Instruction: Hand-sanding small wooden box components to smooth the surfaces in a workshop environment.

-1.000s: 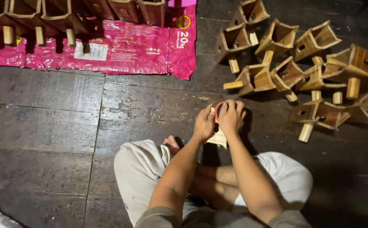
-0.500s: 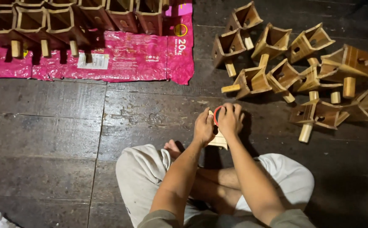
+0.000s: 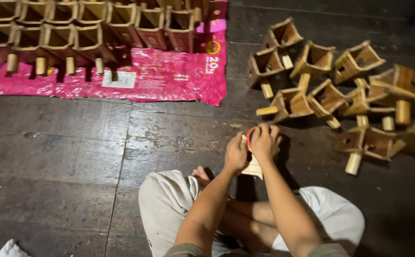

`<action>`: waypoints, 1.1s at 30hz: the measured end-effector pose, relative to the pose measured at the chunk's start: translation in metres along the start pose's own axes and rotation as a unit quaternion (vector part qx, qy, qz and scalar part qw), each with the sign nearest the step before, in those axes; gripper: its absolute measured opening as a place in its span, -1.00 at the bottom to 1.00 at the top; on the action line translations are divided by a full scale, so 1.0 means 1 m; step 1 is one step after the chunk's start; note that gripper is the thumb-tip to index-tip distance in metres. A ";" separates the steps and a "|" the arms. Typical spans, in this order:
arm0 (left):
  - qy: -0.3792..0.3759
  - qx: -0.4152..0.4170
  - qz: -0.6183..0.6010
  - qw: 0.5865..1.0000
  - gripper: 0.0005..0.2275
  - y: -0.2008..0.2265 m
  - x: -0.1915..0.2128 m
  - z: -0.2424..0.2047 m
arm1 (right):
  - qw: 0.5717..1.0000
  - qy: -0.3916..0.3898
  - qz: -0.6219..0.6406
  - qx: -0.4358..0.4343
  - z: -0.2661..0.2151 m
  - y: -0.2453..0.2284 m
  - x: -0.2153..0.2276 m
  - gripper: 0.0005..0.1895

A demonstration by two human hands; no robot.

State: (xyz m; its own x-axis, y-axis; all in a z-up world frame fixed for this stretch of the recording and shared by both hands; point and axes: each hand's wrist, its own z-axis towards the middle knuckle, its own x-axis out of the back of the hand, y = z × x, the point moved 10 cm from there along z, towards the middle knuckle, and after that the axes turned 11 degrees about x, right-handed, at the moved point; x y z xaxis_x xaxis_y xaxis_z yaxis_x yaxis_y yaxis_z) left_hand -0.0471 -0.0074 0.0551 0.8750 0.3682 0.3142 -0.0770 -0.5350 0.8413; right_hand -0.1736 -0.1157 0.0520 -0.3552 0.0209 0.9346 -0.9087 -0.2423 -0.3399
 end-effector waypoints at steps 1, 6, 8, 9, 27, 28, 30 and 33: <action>0.008 0.002 -0.001 1.000 -0.58 0.004 0.006 0.000 | 1.000 -0.002 0.003 0.007 -0.007 -0.003 0.006 -0.78; -0.007 0.006 0.018 1.000 -0.58 0.022 0.009 -0.011 | 0.999 -0.037 0.012 0.033 -0.106 0.018 0.038 -0.75; -0.007 0.004 0.014 1.000 -0.59 0.029 0.014 -0.015 | 0.999 -0.033 0.016 0.037 -0.105 0.019 0.038 -0.77; -0.008 0.002 0.011 1.000 -0.60 0.032 0.015 -0.017 | 0.999 -0.030 0.019 0.040 -0.106 0.020 0.039 -0.78; 0.002 0.001 0.034 0.999 -0.67 0.040 0.015 -0.021 | 0.996 0.023 0.038 0.079 -0.071 0.009 0.040 -0.78; -0.003 0.001 0.037 0.999 -0.67 0.039 0.013 -0.021 | 0.996 0.023 0.038 0.073 -0.051 0.006 0.028 -0.78; 0.017 0.013 0.018 1.000 -0.67 0.035 0.015 -0.018 | 0.999 0.003 0.024 0.032 -0.007 0.007 -0.002 -0.74; 0.020 0.016 0.020 0.999 -0.63 0.033 0.015 -0.021 | 0.998 -0.015 0.065 0.016 -0.009 0.006 0.001 -0.74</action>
State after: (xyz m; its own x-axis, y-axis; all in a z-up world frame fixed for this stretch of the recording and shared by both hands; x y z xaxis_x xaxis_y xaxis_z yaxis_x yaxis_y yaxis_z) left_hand -0.0464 -0.0039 0.0971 0.8521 0.3748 0.3653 -0.0966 -0.5735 0.8135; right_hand -0.1814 -0.1086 0.0500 -0.4624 -0.0408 0.8857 -0.8476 -0.2729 -0.4551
